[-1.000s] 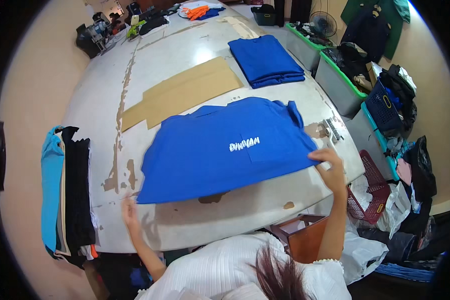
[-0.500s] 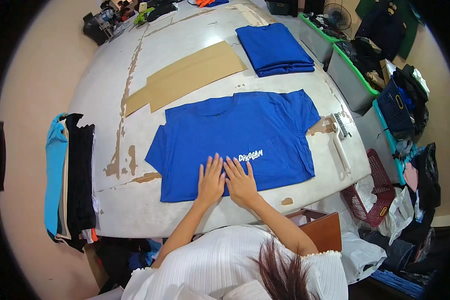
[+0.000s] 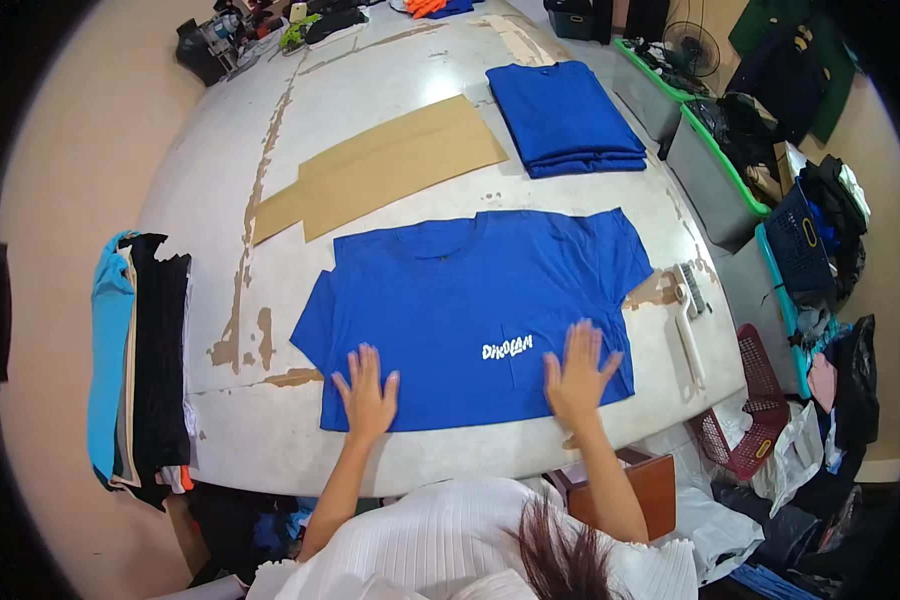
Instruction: Lint rolling a blue t-shirt on a work table.
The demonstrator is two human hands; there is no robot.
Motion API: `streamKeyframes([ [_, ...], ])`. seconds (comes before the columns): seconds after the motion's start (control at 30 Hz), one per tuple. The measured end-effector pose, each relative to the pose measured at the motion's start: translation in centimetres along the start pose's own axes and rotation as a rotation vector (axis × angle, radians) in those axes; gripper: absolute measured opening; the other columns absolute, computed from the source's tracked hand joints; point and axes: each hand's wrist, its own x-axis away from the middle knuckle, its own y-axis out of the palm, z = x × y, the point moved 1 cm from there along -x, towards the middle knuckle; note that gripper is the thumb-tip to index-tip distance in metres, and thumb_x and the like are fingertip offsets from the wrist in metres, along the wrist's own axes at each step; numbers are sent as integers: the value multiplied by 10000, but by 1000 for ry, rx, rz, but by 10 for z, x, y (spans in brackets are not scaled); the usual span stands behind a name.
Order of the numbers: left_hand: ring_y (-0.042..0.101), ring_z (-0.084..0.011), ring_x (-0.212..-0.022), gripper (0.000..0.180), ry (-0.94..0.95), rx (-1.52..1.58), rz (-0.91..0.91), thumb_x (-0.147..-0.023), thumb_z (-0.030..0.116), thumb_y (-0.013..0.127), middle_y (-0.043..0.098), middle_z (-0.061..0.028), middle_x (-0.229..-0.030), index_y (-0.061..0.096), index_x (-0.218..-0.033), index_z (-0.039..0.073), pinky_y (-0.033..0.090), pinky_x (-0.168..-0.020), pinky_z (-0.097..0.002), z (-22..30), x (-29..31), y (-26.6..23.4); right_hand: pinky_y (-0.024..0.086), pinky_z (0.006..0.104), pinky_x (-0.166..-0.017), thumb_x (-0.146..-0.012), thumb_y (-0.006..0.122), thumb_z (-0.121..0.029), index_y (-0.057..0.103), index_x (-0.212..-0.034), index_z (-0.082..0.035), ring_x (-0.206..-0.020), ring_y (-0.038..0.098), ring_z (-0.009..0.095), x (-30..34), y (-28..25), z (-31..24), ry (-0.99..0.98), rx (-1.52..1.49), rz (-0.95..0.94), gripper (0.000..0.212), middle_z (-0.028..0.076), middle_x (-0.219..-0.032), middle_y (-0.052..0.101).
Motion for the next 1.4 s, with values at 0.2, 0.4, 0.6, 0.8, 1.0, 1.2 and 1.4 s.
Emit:
streamKeyframes([
  [0.2, 186, -296, -1316, 577, 390, 64, 24, -878, 365, 412, 234, -121, -1418, 297, -1339, 36, 118, -1046, -501, 60, -83, 34, 117, 515, -1032, -858, 429, -397, 340, -1320, -75, -1281, 284, 225, -69, 34, -94, -532, -175, 29, 571, 72, -1387, 315],
  [0.4, 220, -313, -1302, 580, 181, 6, 208, -874, 394, 399, 256, -126, -1410, 307, -1341, 61, 128, -1050, -482, -8, -150, 26, 86, 506, -1048, -867, 378, -437, 320, -1340, -106, -1309, 229, 244, -172, 47, -48, -243, -62, 68, 580, 62, -1413, 272],
  [0.6, 145, -297, -1327, 536, -173, -163, 206, -890, 374, 361, 200, -84, -1437, 318, -1341, 87, 53, -1011, -598, -33, -165, 14, 51, 551, -1035, -886, 338, -379, 290, -1343, -57, -1319, 196, 246, -201, 60, -23, 118, 78, 150, 561, 94, -1418, 248],
  [0.8, 257, -323, -1282, 517, 365, -32, 141, -872, 334, 400, 290, -130, -1393, 363, -1310, 62, 137, -1022, -545, 61, -111, 46, 135, 520, -1030, -859, 415, -287, 360, -1301, -47, -1284, 268, 259, -116, 64, -130, -569, -188, 35, 506, 103, -1385, 311],
  [1.0, 234, -335, -1289, 545, 53, -24, 46, -866, 337, 429, 267, -123, -1404, 333, -1329, 67, 142, -1019, -536, -15, 6, -6, 48, 580, -1011, -848, 452, -363, 349, -1308, -40, -1290, 240, 293, -31, -2, -52, -249, -49, -82, 571, 89, -1390, 303],
  [1.2, 151, -379, -1305, 501, -157, -104, -34, -880, 261, 405, 217, -109, -1427, 324, -1336, 69, 34, -976, -637, -40, 72, -20, -69, 595, -991, -861, 426, -340, 239, -1354, -13, -1330, 110, 334, 36, -19, -10, -68, -61, -159, 620, 164, -1429, 178],
  [1.4, 177, -367, -1304, 550, 85, 163, -2, -884, 310, 418, 226, -164, -1412, 297, -1336, 20, 95, -1028, -544, 14, 47, -4, 33, 559, -1022, -865, 421, -359, 267, -1337, -4, -1313, 193, 289, 57, -7, -101, -446, -268, -250, 610, 143, -1417, 226],
])
